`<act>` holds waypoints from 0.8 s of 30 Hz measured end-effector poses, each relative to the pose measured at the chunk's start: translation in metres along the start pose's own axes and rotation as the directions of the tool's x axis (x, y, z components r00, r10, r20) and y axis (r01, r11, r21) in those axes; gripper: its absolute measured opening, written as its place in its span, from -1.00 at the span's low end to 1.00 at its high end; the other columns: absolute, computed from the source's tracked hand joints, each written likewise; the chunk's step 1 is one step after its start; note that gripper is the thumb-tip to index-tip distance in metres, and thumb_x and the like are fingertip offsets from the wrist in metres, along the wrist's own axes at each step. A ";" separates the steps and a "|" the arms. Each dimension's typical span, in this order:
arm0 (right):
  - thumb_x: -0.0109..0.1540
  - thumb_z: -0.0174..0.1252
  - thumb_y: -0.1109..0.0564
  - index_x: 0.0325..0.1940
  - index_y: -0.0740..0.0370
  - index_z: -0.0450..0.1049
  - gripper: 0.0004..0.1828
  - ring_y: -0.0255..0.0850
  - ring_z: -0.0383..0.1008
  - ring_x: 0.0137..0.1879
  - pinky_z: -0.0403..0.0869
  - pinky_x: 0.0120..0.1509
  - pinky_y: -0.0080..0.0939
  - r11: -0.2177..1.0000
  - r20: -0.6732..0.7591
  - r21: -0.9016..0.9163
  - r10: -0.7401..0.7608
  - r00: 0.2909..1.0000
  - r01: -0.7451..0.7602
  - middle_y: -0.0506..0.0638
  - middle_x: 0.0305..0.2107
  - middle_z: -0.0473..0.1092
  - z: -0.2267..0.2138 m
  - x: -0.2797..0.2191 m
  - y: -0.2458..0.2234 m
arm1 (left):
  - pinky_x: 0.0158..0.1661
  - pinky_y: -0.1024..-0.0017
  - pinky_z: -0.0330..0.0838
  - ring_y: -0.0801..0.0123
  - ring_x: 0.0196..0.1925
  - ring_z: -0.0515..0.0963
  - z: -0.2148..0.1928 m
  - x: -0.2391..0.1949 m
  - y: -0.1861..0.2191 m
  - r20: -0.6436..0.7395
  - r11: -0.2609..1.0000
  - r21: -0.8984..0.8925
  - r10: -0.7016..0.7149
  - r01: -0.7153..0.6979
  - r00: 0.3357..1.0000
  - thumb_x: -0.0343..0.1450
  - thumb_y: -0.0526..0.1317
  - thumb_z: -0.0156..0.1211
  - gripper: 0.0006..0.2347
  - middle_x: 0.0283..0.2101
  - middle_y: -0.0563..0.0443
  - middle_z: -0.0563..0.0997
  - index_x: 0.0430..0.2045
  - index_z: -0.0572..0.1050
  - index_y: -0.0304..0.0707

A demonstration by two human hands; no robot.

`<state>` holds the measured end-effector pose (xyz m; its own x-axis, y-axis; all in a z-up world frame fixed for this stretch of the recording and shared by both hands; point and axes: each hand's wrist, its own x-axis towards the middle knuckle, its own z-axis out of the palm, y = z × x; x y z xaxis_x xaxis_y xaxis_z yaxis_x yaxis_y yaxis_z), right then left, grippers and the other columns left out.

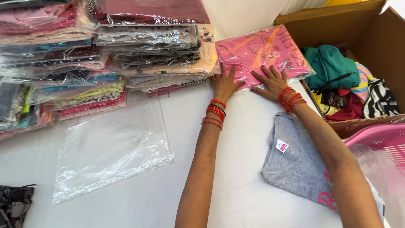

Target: The person folds a pink t-shirt and places it into a clear plastic bag, then seals the bag. They repeat the process with a grey t-shirt and a pair of camouflage shorts, stacking the packaged items on a pile.

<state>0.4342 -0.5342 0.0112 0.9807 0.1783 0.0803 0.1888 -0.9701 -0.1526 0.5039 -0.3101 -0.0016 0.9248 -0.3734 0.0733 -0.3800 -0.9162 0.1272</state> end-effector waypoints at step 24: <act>0.27 -0.45 -0.64 0.60 -0.41 -0.23 -0.14 0.16 -0.35 0.63 -0.38 0.58 0.45 0.971 0.066 -0.094 0.225 0.972 -0.218 0.06 0.56 -0.28 -0.024 0.003 -0.056 | 0.44 -0.15 -0.39 -0.18 0.58 -0.22 -0.025 -0.272 -0.002 -0.019 0.951 -0.149 0.272 -0.272 0.962 0.51 0.28 -0.26 -0.33 0.54 -0.27 -0.07 0.47 0.02 -0.09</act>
<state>0.4256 -0.4829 0.0434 0.9992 -0.0341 -0.0212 -0.0356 -0.9967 -0.0733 0.2525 -0.2028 0.0033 0.7860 -0.6057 0.1237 -0.6155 -0.7479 0.2486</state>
